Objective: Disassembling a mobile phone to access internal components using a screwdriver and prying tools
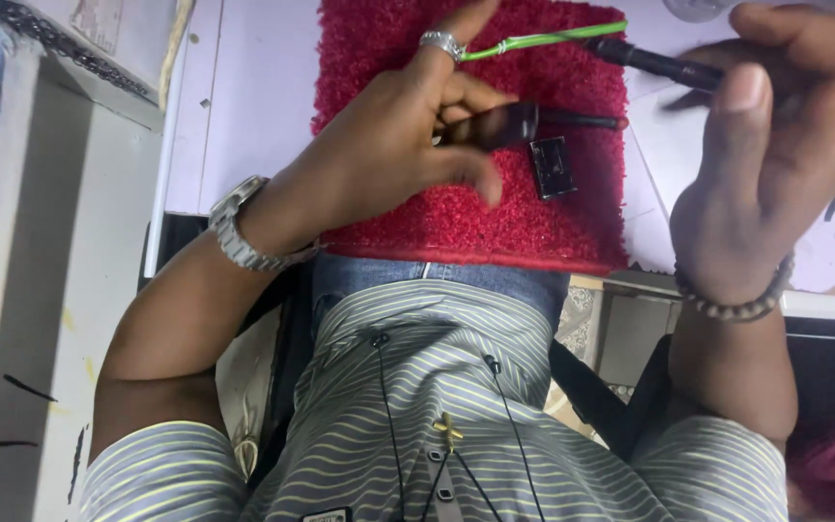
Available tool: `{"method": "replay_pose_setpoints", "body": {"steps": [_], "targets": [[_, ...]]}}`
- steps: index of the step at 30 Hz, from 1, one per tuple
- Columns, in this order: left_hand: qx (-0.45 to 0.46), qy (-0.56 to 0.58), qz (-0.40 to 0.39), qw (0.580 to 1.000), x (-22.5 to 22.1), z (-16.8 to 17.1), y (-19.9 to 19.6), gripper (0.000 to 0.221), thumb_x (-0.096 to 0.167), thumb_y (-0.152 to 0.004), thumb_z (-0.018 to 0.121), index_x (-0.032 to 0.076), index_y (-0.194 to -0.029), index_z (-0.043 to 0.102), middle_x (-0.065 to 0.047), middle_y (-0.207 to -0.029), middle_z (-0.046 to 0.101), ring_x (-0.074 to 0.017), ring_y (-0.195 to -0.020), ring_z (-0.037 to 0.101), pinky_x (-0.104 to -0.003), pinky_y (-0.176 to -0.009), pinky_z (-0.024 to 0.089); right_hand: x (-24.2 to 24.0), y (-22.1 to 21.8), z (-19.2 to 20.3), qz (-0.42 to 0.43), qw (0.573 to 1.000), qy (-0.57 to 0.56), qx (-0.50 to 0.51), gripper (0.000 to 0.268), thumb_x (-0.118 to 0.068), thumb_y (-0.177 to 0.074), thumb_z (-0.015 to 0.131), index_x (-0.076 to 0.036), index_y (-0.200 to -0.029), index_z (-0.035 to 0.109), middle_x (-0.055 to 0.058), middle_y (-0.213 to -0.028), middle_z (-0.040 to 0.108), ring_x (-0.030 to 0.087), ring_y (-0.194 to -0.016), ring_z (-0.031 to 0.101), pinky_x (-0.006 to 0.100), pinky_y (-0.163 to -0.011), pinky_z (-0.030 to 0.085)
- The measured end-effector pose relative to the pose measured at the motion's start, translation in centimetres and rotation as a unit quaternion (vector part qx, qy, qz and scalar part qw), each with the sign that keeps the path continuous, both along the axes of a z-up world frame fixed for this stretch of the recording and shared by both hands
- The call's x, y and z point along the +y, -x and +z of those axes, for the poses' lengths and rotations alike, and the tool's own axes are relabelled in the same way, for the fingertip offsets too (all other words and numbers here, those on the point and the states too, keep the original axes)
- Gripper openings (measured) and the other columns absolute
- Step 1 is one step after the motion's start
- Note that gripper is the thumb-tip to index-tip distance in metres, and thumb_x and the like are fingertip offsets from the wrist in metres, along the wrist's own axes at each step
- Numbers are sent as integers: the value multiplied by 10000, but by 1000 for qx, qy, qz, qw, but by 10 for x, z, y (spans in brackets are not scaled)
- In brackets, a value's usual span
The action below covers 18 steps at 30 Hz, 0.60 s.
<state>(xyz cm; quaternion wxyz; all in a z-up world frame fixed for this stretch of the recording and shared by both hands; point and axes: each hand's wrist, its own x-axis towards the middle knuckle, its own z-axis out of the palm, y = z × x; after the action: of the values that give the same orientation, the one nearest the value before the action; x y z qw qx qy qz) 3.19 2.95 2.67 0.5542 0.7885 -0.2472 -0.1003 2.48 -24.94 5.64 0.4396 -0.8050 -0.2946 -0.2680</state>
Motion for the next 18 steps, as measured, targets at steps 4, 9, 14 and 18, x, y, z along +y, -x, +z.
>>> {"method": "replay_pose_setpoints", "body": {"steps": [4,9,14,18], "targets": [[77,108,-2,991,3,2,-11,784,699,-985,434,199,-1588,399,-110,-1316,837,-110,-985,853,-213,-838,644,-1,2,-7,98,994,-40,-21,347,70,-1287,342,0,-1625,369,505,-1473,625,576,-1479,664,578,-1231,580],[138,199,43,969,1,2,-12,786,694,-959,390,176,-1537,516,-91,-1058,755,-136,-817,720,-239,-733,584,-8,15,-16,72,997,10,-38,229,191,-1115,341,170,-1311,457,247,-747,521,349,-657,693,400,-548,402],[184,230,15,956,-8,8,-7,879,733,-909,345,132,-1511,562,-96,-941,706,-152,-726,672,-255,-692,571,-12,16,-30,96,993,43,-58,285,-43,-1156,402,148,-1183,612,155,-779,643,238,-632,677,323,-544,468],[255,307,-9,917,-17,7,-2,796,663,-941,374,75,-1432,588,-143,-913,687,-200,-681,664,-292,-638,582,-2,31,-13,-20,955,260,-141,498,-154,-1250,324,95,-1238,755,146,-995,851,303,-759,759,388,-621,506]]}}
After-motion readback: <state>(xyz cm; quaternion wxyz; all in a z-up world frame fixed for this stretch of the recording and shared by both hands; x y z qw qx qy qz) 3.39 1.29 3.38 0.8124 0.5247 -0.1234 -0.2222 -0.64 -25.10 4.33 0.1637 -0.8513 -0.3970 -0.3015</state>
